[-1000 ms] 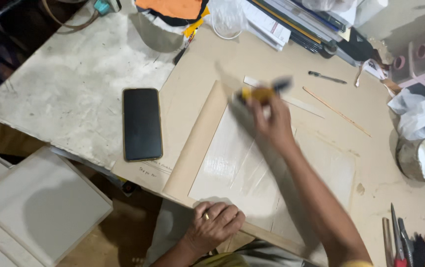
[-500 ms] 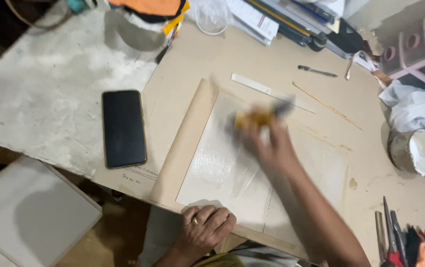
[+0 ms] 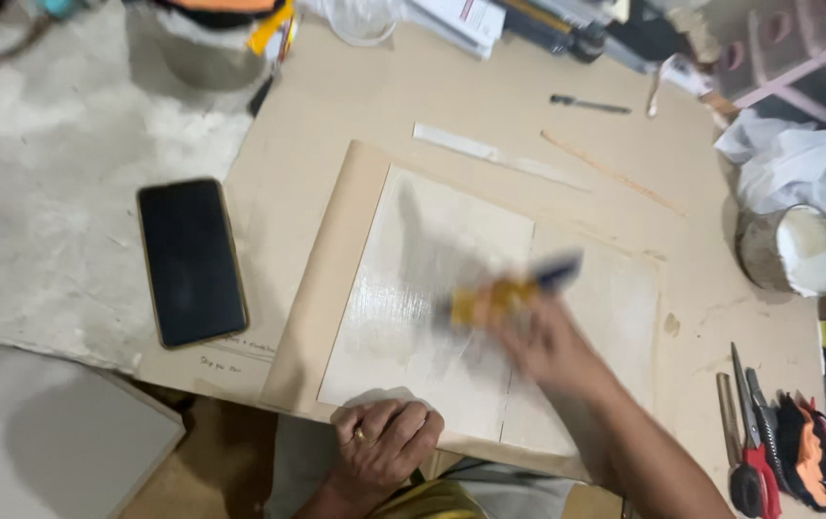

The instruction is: The person applies adhesive to a piece of cardboard using a brush, then places another cardboard panel onto the glued surface.

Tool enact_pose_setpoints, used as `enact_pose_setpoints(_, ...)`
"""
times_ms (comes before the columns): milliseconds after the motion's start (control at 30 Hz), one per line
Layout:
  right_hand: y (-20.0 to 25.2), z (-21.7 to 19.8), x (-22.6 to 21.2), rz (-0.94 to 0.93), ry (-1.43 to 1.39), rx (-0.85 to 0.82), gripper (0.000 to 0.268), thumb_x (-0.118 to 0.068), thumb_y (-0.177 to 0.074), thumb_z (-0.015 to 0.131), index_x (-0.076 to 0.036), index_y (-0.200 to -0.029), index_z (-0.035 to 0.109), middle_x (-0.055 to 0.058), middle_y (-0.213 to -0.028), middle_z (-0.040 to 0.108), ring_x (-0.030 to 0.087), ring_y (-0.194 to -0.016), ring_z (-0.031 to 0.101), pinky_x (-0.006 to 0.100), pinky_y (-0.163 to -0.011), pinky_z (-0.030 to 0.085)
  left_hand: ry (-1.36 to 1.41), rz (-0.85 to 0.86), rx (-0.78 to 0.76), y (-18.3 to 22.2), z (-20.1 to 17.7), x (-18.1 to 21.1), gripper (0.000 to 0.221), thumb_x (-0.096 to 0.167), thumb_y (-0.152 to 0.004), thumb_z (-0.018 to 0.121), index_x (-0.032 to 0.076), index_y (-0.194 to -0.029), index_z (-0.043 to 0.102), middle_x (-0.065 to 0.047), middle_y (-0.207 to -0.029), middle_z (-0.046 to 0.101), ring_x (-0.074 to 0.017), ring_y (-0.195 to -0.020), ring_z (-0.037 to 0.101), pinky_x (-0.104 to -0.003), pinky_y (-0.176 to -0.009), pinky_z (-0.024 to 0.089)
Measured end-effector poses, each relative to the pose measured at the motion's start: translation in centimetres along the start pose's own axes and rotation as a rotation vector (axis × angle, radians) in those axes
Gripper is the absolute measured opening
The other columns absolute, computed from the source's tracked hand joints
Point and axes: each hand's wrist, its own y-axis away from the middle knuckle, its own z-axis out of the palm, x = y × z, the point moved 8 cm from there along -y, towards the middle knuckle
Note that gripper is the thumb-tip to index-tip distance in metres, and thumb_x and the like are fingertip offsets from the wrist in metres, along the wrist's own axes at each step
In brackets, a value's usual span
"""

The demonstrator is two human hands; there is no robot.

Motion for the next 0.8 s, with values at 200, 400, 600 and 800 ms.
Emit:
enact_pose_setpoints(200,-4.4,-0.3,2.4,-0.507,0.735,-0.123,0.030,-0.030,-0.104,0.044,-0.016,-0.108,0.070,-0.001,-0.084,0.068,0.016,-0.065,0.065,0.033,-0.054,0.047,0.000,0.011,-0.073,0.7,0.9,0.4,0.019,0.012,-0.092,0.059,0.030,-0.088,0.062,0.014,-0.098,0.063,-0.0101,-0.088,0.056,-0.035,-0.081,0.033)
enact_pose_setpoints(400,1.6,0.8,-1.9,-0.865,0.485,-0.017,0.019,-0.010,-0.101,0.051,-0.014,-0.085,0.058,0.001,-0.079,0.065,0.020,-0.070,0.065,0.034,-0.066,0.047,0.031,-0.004,-0.096,1.2,0.7,0.4,0.018,0.011,-0.094,0.062,0.028,-0.091,0.065,0.010,-0.103,0.064,-0.0143,-0.092,0.058,-0.036,-0.080,0.033)
enact_pose_setpoints(600,2.8,-2.6,8.3,-0.051,-0.053,-0.446,0.078,-0.072,-0.101,0.024,-0.009,-0.115,0.069,0.002,-0.081,0.067,0.010,-0.053,0.049,0.026,-0.043,0.042,0.041,0.051,-0.082,2.8,2.0,0.6,0.029,0.005,-0.082,0.069,0.027,-0.100,0.065,0.010,-0.098,0.063,-0.0148,-0.090,0.055,-0.038,-0.081,0.029)
enact_pose_setpoints(800,-3.0,-12.4,3.0,-0.467,0.445,0.137,0.021,-0.022,-0.102,0.068,-0.009,-0.117,0.064,0.005,-0.120,0.070,0.020,-0.103,0.069,0.032,-0.089,0.055,-0.004,0.074,-0.100,4.7,2.6,0.5,0.028,0.008,-0.087,0.060,0.035,-0.094,0.065,0.012,-0.100,0.063,-0.0140,-0.091,0.059,-0.040,-0.090,0.033)
